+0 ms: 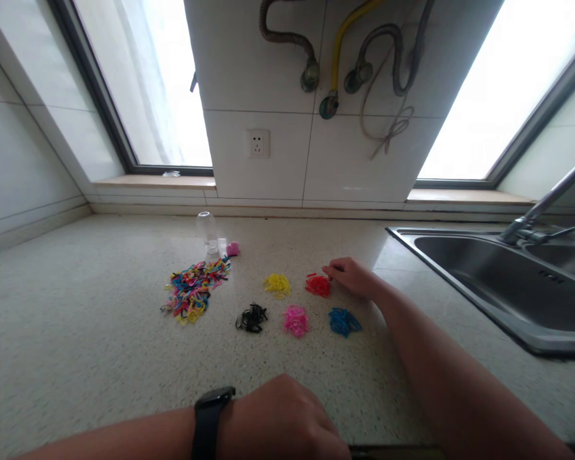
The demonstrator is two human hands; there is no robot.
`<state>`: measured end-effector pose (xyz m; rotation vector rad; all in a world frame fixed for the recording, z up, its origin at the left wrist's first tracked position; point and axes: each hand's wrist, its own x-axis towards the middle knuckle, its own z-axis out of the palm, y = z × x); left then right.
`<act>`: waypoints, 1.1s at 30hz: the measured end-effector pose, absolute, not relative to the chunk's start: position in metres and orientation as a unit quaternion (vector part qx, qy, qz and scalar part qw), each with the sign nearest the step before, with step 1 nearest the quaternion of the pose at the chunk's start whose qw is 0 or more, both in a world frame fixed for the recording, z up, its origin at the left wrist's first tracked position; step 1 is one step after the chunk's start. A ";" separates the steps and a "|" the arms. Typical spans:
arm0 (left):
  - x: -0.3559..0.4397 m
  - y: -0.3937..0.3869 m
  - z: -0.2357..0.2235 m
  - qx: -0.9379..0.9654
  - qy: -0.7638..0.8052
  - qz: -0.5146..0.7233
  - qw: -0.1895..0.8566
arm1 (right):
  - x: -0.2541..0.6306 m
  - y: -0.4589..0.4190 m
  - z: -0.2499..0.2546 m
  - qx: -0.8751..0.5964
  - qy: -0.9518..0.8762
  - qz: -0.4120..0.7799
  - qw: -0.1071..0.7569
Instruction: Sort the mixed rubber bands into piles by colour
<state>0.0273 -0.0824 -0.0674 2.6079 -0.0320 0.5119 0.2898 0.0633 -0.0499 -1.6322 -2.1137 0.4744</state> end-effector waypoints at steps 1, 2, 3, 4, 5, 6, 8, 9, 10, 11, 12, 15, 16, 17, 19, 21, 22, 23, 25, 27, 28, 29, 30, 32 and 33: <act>0.027 -0.082 -0.068 0.953 -0.012 0.186 0.239 | 0.291 0.066 -0.051 -0.591 -0.756 0.179 0.218; 0.028 -0.081 -0.070 0.954 -0.014 0.184 0.238 | 0.292 0.068 -0.053 -0.596 -0.748 0.188 0.223; 0.028 -0.081 -0.071 0.954 -0.014 0.181 0.238 | 0.294 0.070 -0.054 -0.601 -0.740 0.197 0.228; 0.028 -0.081 -0.071 0.955 -0.013 0.177 0.238 | 0.295 0.071 -0.055 -0.605 -0.732 0.208 0.234; 0.027 -0.081 -0.071 0.955 -0.012 0.171 0.240 | 0.297 0.072 -0.055 -0.607 -0.726 0.218 0.239; 0.027 -0.081 -0.070 0.955 -0.011 0.165 0.244 | 0.298 0.073 -0.056 -0.607 -0.721 0.230 0.244; 0.025 -0.080 -0.065 0.955 -0.009 0.150 0.258 | 0.300 0.074 -0.057 -0.602 -0.715 0.249 0.253; 0.023 -0.080 -0.060 0.954 -0.007 0.146 0.263 | 0.301 0.075 -0.057 -0.599 -0.714 0.256 0.256; 0.021 -0.079 -0.054 0.953 -0.004 0.145 0.265 | 0.302 0.075 -0.057 -0.598 -0.713 0.262 0.257; 0.019 -0.077 -0.046 0.954 0.003 0.147 0.260 | 0.303 0.076 -0.058 -0.597 -0.712 0.266 0.258; 0.016 -0.073 -0.038 0.956 0.014 0.154 0.250 | 0.304 0.076 -0.058 -0.597 -0.710 0.268 0.258; 0.003 -0.055 -0.010 0.963 0.074 0.171 0.197 | 0.305 0.079 -0.059 -0.597 -0.709 0.273 0.258; -0.003 -0.046 -0.001 0.963 0.105 0.169 0.183 | 0.306 0.079 -0.060 -0.596 -0.709 0.275 0.257; -0.011 -0.035 0.006 0.959 0.152 0.173 0.165 | 0.306 0.080 -0.060 -0.596 -0.709 0.276 0.257; -0.029 -0.012 0.016 0.937 0.275 0.173 0.125 | 0.306 0.080 -0.059 -0.599 -0.707 0.278 0.254; -0.049 0.012 0.018 0.911 0.352 0.194 0.096 | 0.306 0.080 -0.059 -0.603 -0.704 0.278 0.251; -0.059 0.024 0.017 0.897 0.384 0.204 0.083 | 0.306 0.080 -0.059 -0.604 -0.704 0.278 0.250; -0.070 0.035 0.015 0.880 0.417 0.215 0.071 | 0.306 0.080 -0.059 -0.604 -0.704 0.278 0.249; -0.089 0.053 0.008 0.850 0.474 0.226 0.051 | 0.305 0.081 -0.059 -0.604 -0.704 0.280 0.248; -0.104 0.068 0.000 0.828 0.514 0.222 0.040 | 0.306 0.081 -0.059 -0.605 -0.701 0.282 0.250; -0.111 0.074 -0.004 0.820 0.528 0.217 0.037 | 0.306 0.081 -0.059 -0.606 -0.699 0.283 0.251; -0.116 0.078 -0.007 0.814 0.539 0.211 0.036 | 0.306 0.081 -0.059 -0.607 -0.698 0.285 0.252; -0.120 0.081 -0.011 0.810 0.548 0.204 0.036 | 0.306 0.081 -0.059 -0.606 -0.698 0.286 0.253; -0.125 0.085 -0.016 0.806 0.559 0.190 0.039 | 0.306 0.081 -0.060 -0.601 -0.700 0.290 0.253; -0.127 0.086 -0.019 0.805 0.563 0.184 0.041 | 0.306 0.081 -0.060 -0.600 -0.701 0.292 0.252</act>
